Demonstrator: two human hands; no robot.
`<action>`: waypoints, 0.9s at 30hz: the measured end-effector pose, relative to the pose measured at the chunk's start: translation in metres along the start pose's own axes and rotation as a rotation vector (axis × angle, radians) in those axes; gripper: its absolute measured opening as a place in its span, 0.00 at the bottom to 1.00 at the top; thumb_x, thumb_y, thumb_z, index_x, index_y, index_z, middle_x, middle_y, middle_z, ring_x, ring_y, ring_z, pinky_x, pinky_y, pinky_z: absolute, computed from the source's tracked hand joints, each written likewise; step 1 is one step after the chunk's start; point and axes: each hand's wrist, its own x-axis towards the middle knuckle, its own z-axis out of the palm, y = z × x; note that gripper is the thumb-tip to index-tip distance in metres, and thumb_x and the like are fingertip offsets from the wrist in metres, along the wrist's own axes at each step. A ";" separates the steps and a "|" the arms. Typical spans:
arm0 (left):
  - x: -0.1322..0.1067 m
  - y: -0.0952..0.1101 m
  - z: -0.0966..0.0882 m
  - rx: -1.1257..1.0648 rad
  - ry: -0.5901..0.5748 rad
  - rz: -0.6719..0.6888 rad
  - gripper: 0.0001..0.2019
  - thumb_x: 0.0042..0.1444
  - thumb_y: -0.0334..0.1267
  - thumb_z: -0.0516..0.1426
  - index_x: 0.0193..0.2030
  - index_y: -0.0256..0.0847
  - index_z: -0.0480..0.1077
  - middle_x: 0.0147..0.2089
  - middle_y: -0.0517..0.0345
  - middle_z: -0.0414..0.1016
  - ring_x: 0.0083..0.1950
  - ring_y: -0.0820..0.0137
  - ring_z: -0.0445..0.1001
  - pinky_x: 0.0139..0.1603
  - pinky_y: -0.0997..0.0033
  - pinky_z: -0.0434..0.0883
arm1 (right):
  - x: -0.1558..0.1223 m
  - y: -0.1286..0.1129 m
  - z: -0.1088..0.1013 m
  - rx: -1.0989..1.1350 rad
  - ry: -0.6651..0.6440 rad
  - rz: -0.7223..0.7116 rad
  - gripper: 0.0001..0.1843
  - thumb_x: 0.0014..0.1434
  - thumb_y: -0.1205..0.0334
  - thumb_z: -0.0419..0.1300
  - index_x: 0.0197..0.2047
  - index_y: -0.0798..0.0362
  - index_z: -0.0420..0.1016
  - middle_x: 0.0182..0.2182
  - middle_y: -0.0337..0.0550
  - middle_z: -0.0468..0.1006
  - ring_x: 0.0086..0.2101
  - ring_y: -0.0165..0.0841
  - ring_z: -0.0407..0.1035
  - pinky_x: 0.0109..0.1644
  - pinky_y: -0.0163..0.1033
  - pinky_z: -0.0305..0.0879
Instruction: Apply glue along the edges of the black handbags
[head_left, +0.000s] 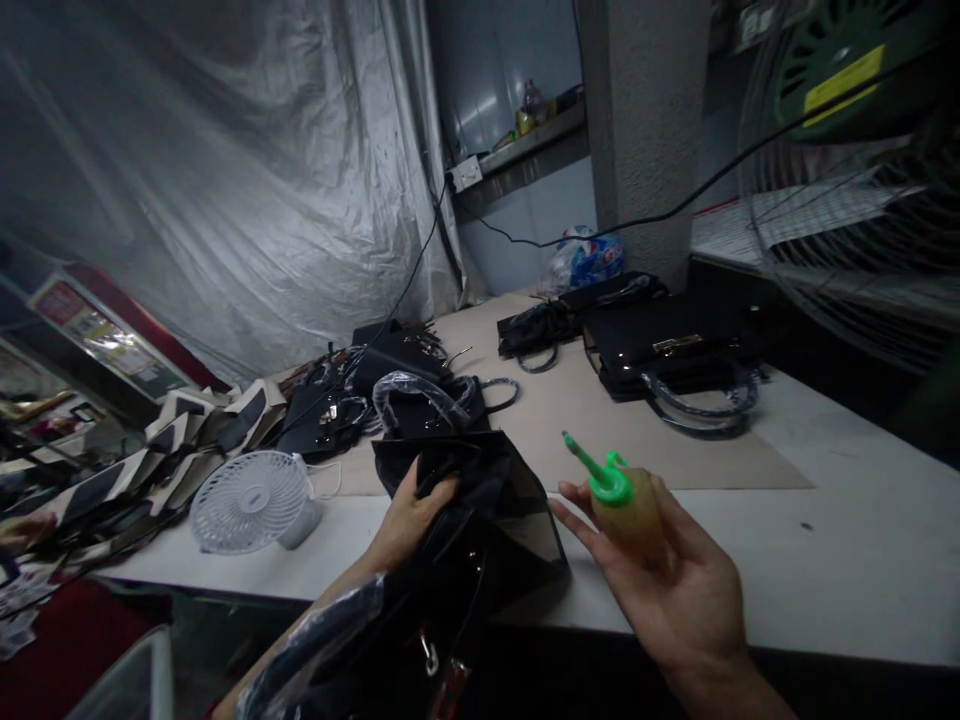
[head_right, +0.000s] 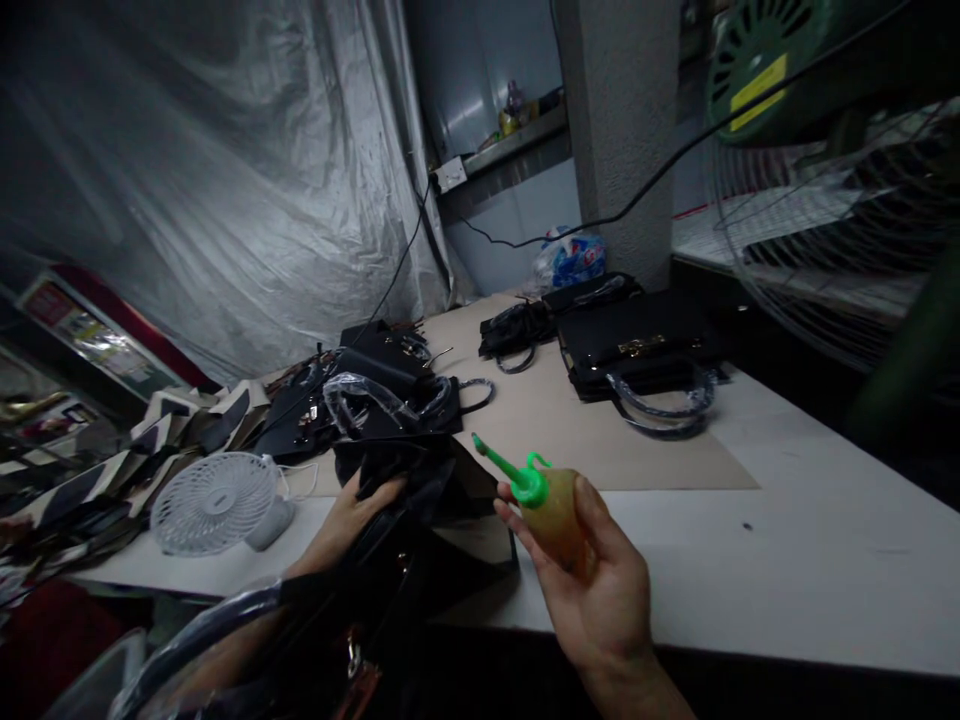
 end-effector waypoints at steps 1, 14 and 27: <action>0.000 0.000 0.001 -0.016 -0.044 -0.014 0.21 0.49 0.52 0.68 0.44 0.40 0.75 0.43 0.55 0.82 0.49 0.58 0.80 0.55 0.62 0.75 | 0.004 0.004 -0.002 -0.018 -0.043 0.024 0.24 0.45 0.46 0.84 0.39 0.50 0.85 0.40 0.47 0.86 0.46 0.54 0.81 0.56 0.67 0.78; 0.005 0.000 0.005 -0.005 -0.303 -0.074 0.39 0.24 0.43 0.80 0.46 0.40 0.71 0.39 0.60 0.78 0.44 0.61 0.76 0.43 0.66 0.72 | 0.009 0.038 0.034 0.027 -0.489 0.199 0.20 0.61 0.41 0.74 0.41 0.50 0.84 0.41 0.46 0.82 0.52 0.50 0.77 0.49 0.52 0.79; 0.011 -0.011 -0.006 0.458 -0.260 0.327 0.05 0.51 0.38 0.64 0.28 0.41 0.74 0.40 0.54 0.77 0.44 0.62 0.75 0.44 0.66 0.70 | -0.008 0.033 0.041 -0.127 -0.494 -0.031 0.22 0.63 0.39 0.71 0.41 0.50 0.85 0.38 0.49 0.83 0.46 0.47 0.80 0.53 0.49 0.79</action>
